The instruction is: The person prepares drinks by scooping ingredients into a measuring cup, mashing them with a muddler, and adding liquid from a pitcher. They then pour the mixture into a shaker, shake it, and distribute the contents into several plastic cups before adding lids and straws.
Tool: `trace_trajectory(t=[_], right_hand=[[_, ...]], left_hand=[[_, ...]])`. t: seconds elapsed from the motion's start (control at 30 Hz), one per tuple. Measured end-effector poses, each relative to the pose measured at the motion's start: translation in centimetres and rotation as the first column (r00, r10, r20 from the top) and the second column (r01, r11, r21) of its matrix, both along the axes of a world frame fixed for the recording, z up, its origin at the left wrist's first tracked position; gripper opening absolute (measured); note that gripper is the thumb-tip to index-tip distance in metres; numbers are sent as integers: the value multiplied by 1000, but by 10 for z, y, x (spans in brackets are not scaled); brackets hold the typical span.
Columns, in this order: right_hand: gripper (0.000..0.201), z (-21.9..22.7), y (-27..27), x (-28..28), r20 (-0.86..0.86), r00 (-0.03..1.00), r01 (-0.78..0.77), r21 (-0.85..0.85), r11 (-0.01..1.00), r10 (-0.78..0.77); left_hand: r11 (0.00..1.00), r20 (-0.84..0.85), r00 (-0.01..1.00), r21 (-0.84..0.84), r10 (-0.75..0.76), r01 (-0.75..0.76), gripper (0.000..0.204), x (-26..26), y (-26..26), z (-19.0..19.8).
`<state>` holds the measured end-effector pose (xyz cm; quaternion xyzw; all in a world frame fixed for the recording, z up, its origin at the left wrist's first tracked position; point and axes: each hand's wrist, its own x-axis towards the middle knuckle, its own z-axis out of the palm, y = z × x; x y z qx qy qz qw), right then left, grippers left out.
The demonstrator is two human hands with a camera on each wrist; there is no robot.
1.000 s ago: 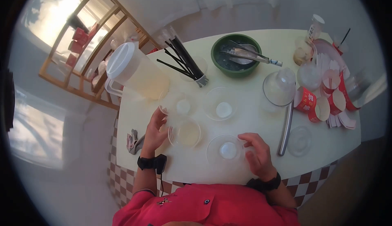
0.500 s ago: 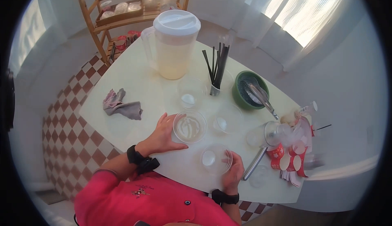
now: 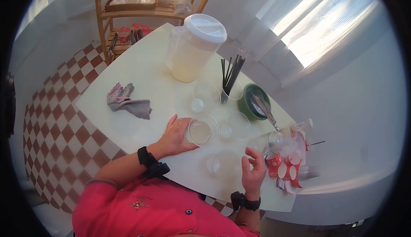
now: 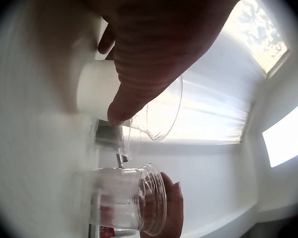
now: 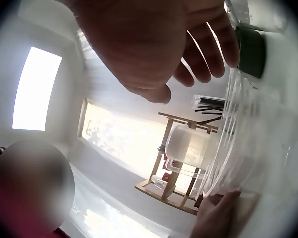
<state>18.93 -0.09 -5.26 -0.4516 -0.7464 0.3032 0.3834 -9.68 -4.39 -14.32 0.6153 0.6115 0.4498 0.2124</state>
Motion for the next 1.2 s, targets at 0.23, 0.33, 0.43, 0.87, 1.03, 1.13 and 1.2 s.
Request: trace_trajectory(t=[0.23,0.33,0.43,0.87,1.03,1.13,1.2], right_hand=[[30,29,-7,1,47,999,-8,106,994,3],[31,47,-5,-1,97,994,-56,158,986,41],[32,80,-2,-20,224,969,-174,302,937,108],[31,161,124,-186,588,754,-606,448,657,293],[34,161,187,-258,629,745,-599,484,638,223],[34,157,218,-285,683,659,-686,372,625,316],[35,168,223,-288,703,592,-732,265,628,393]], left_hand=[[1000,-12,1000,20,7,-7,86,0,0,-4],[998,-19,1000,62,22,-21,87,-3,-1,-3],[995,-49,999,102,5,0,81,-15,-15,5],[761,50,883,487,466,-429,54,-162,99,110],[913,412,870,173,273,-368,56,-175,155,121],[900,464,861,252,209,-355,61,-170,164,108],[867,482,849,304,217,-394,62,-167,166,104]])
